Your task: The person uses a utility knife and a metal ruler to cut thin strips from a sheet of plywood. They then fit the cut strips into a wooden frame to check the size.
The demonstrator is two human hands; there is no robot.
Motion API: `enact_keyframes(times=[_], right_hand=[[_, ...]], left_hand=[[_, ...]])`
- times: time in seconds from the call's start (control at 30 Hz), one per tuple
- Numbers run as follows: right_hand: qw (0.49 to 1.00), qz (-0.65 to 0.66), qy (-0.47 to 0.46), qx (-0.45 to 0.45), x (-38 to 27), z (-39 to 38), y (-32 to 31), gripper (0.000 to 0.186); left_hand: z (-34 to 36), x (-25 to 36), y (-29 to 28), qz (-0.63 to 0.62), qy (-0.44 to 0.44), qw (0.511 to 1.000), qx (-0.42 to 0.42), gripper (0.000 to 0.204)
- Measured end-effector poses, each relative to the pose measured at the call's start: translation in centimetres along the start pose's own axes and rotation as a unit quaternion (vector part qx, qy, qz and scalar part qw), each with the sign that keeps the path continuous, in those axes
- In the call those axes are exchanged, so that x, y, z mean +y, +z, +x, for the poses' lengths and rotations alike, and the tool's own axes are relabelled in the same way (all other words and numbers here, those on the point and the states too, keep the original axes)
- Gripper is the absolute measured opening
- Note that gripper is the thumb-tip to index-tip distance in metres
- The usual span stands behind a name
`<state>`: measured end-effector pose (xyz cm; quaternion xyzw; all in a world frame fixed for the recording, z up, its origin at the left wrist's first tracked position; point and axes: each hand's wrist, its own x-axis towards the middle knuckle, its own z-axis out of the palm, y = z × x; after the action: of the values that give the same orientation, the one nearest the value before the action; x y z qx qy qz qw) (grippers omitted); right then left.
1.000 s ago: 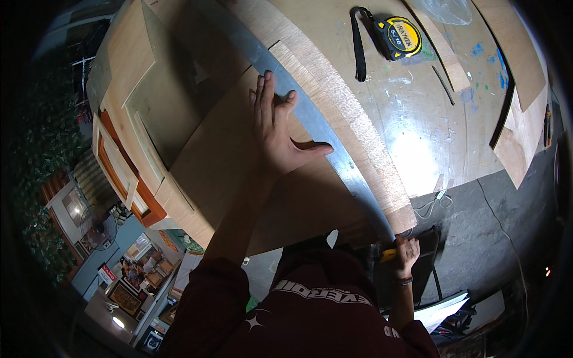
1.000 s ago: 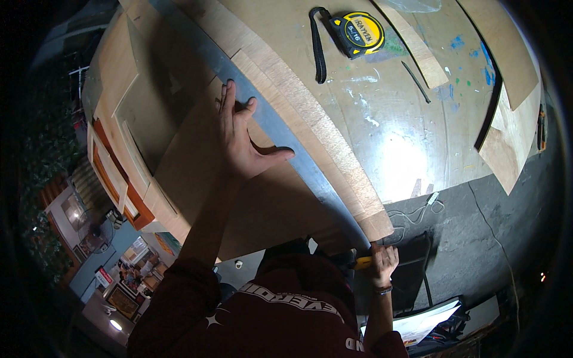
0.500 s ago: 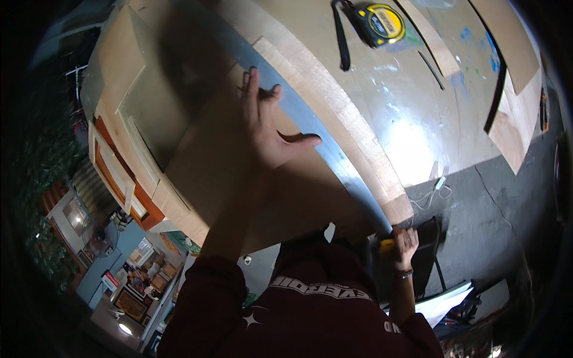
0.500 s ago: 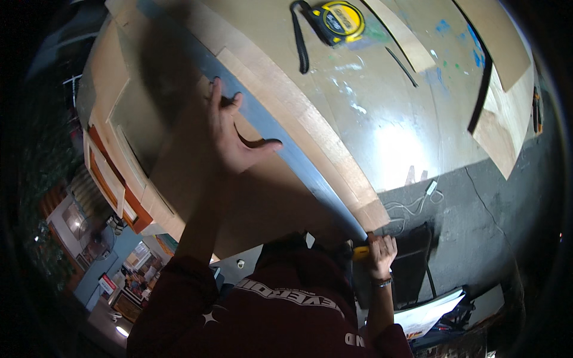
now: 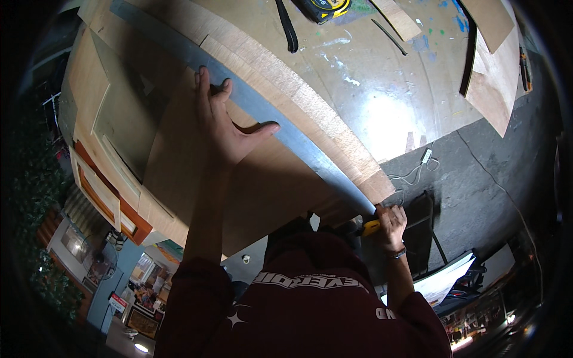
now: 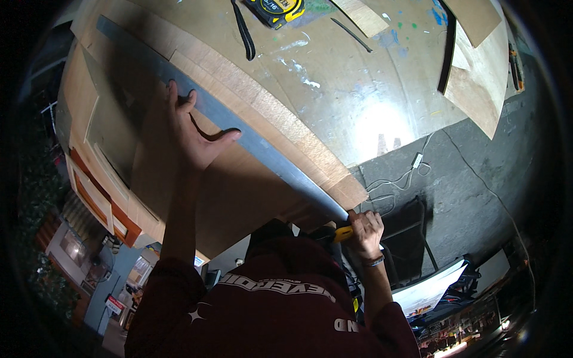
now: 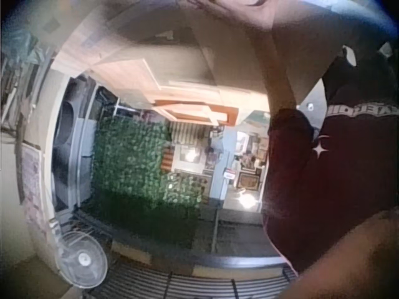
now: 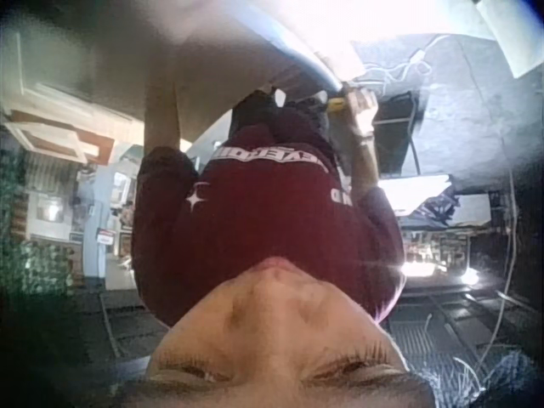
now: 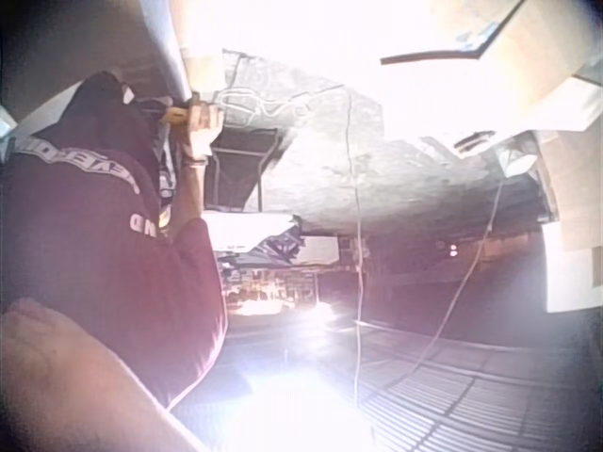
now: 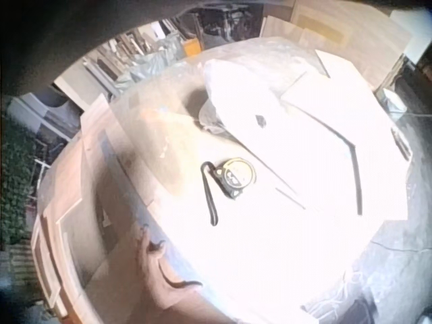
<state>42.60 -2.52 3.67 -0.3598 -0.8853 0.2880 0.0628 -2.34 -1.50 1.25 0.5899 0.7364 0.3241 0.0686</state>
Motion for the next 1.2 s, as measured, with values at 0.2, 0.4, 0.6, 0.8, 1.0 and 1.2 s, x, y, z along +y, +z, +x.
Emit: enact_keyframes(times=[0.2,0.4,0.6,0.8,1.0,1.2], right_hand=[[1.0,0.006,-0.002,0.004,0.2,-0.2,0.4,0.048],[1.0,0.0,-0.003,0.006,0.1,-0.1,0.4,0.047],[1.0,0.009,0.0,0.011,0.2,-0.4,0.7,0.048],[1.0,-0.004,-0.01,0.009,0.6,-0.6,0.9,0.048],[1.0,0.002,-0.006,0.025,0.0,-0.1,0.7,0.044],[1.0,0.001,-0.007,0.021,0.0,-0.1,0.9,0.039]], left_hand=[[0.0,0.1,-0.2,0.012,-0.001,1.0,-0.008,0.112],[-0.1,-0.2,0.0,-0.005,-0.002,1.0,-0.006,0.112],[0.0,-0.2,0.0,-0.001,0.007,1.0,-0.006,0.113],[-0.6,-0.8,0.3,-0.02,0.005,1.0,0.005,0.112],[0.2,-1.2,0.4,0.018,0.044,0.998,0.042,0.11],[0.1,-1.1,0.3,0.023,0.035,0.998,0.047,0.109]])
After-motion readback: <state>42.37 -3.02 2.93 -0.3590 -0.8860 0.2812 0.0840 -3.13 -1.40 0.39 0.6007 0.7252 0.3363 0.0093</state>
